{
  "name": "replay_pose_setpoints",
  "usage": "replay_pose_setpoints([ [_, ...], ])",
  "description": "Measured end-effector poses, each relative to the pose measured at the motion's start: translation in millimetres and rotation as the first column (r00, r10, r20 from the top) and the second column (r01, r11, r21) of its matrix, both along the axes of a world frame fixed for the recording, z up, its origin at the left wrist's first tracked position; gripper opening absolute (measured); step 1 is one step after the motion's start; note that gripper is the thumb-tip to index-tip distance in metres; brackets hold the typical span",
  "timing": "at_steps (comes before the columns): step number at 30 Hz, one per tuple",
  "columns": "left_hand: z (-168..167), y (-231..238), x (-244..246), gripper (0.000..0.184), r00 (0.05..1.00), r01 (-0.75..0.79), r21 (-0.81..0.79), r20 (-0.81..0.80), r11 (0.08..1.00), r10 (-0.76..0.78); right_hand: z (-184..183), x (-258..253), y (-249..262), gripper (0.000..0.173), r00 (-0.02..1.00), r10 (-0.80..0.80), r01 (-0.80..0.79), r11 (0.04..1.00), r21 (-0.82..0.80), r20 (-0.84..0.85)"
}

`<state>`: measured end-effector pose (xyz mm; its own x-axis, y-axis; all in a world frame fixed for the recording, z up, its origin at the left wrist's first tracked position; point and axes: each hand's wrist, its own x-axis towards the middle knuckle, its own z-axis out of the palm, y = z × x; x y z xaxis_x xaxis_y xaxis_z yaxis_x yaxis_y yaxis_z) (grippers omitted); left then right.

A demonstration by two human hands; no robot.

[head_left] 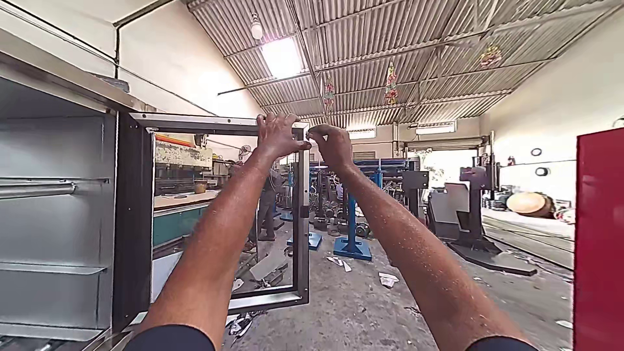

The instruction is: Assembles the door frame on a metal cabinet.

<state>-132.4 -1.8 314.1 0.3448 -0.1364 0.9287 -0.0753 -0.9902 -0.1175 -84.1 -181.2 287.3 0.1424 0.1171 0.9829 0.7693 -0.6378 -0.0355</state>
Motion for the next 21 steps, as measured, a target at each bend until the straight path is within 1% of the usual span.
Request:
replay_pose_setpoints([
  [4,1.5,-0.5,-0.6,0.088,1.000,0.002,0.004,-0.010,1.000,-0.002,2.2,-4.4,2.1,0.021,0.999,-0.042,0.042,0.999,-0.003,-0.027],
  [8,1.3,-0.3,-0.7,0.087,1.000,-0.002,0.003,-0.022,1.000,0.002,0.1,-16.9,4.6,0.022,0.984,-0.175,0.177,0.980,-0.088,0.035],
  [11,1.2,-0.2,-1.0,0.086,1.000,0.008,0.006,-0.005,1.000,-0.008,2.9,-24.2,7.2,0.022,0.968,-0.248,0.250,0.962,-0.111,0.032],
  [14,0.7,-1.1,-2.9,0.087,1.000,-0.004,0.007,-0.016,1.000,0.004,5.2,-27.7,8.3,0.022,0.957,-0.286,0.291,0.946,-0.146,0.050],
  [17,0.6,-1.8,-6.2,0.087,1.000,-0.002,0.005,-0.022,1.000,0.002,5.3,-30.7,9.0,0.021,0.931,-0.345,0.362,0.912,-0.193,0.116],
  [21,0.9,-2.4,-6.2,0.085,1.000,-0.001,0.013,-0.029,1.000,0.001,5.0,-31.3,10.2,0.022,0.927,-0.354,0.373,0.900,-0.226,0.122],
])
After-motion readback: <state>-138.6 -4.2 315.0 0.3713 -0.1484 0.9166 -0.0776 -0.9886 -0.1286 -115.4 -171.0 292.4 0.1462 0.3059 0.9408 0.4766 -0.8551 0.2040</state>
